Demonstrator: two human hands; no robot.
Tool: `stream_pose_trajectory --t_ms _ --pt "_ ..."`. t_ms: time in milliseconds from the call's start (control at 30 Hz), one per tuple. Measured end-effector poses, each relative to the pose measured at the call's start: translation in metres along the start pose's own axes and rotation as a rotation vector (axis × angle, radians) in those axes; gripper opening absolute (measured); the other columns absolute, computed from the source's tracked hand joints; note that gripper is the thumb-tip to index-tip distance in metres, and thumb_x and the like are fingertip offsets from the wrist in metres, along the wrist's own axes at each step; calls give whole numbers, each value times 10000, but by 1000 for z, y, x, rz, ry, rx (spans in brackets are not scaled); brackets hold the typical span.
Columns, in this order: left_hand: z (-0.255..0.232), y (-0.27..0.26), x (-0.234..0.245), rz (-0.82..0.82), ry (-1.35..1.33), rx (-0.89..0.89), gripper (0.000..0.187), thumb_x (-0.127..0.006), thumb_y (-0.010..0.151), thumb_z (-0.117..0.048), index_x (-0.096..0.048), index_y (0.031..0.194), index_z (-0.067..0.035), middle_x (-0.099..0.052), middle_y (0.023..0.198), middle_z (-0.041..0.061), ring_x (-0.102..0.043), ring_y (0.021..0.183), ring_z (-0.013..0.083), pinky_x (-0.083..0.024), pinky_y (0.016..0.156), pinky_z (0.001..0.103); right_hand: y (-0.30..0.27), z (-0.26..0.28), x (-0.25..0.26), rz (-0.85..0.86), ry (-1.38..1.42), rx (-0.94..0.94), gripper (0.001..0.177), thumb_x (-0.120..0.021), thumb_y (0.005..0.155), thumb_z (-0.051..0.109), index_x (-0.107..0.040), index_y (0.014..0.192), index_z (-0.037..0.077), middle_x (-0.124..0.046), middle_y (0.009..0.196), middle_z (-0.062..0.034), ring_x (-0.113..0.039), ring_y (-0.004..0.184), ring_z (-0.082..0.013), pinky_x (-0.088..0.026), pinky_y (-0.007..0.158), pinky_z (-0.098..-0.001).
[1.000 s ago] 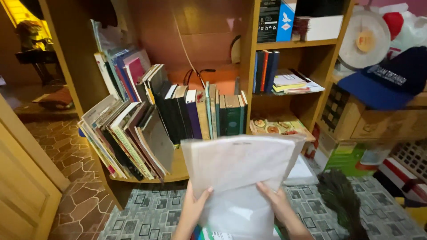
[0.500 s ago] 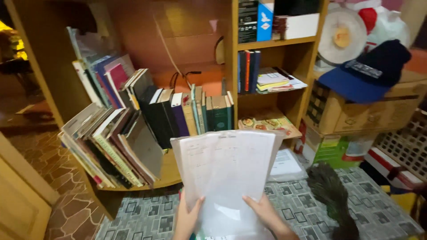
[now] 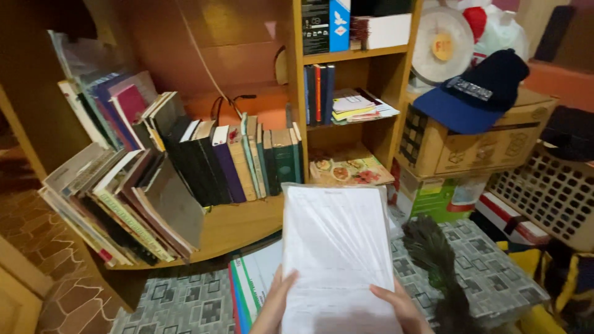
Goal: Sorting books, notebooks, and papers on a shelf and placing documents into a folder.
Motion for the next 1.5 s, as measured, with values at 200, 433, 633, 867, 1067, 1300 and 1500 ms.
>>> stream_pose_trajectory --t_ms 200,433,633,867,1067,1300,1500 --pt "20 -9 -18 -10 -299 421 819 -438 930 -633 -360 1572 -130 -525 1537 175 -547 1356 344 -468 1065 461 -52 11 23 380 -492 520 542 -641 1000 206 -490 1478 0 -399 1624 -114 -372 1506 -255 -348 1186 -429" --pt "90 28 52 -187 -258 268 674 -581 943 -379 -456 1511 -39 -630 1423 223 -621 1272 358 -497 1055 454 22 -65 41 106 -114 -116 660 -729 867 199 -501 1456 6 -679 1327 -155 -622 1199 -273 -457 1037 -411" --pt "121 44 84 -274 -52 176 573 -557 991 -310 -513 1460 16 -654 1415 199 -645 1240 301 -490 1036 388 26 -53 50 88 -398 -176 607 -704 884 282 -599 1416 7 -745 1234 -158 -664 1100 -252 -508 955 -380" --pt "49 1 45 -576 880 -241 492 -601 945 -294 -617 1336 4 -681 1285 233 -660 1184 376 -501 1006 421 22 -32 81 -91 -425 -255 646 -696 898 312 -520 1490 121 -678 1361 -122 -584 1251 -249 -442 1042 -383" --pt "-23 -5 -45 -513 1024 -82 620 -650 935 -286 -440 1444 -2 -558 1398 238 -596 1249 395 -456 1054 431 23 5 65 -176 -270 -319 752 -698 876 316 -426 1560 163 -599 1488 -111 -531 1364 -261 -384 1111 -374" --pt "75 137 -36 -156 327 -202 817 -652 734 96 -369 1494 -8 -601 1421 182 -591 1303 269 -446 1079 342 65 48 53 -365 -427 -454 808 -709 960 461 -380 1609 111 -448 1552 -147 -386 1413 -284 -321 1127 -447" --pt "62 187 -53 -311 316 -157 770 -635 752 69 -442 1491 -26 -677 1347 177 -666 1205 265 -492 1038 345 94 19 97 -320 -82 -506 626 -655 883 391 -584 1440 114 -679 1217 -141 -637 998 -328 -544 807 -487"
Point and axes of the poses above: each hand's wrist, its own y-axis towards the middle knuckle, its own x-axis out of the back of the hand, z = x × y, the point moved 2 cm from there along y, towards the middle knuckle
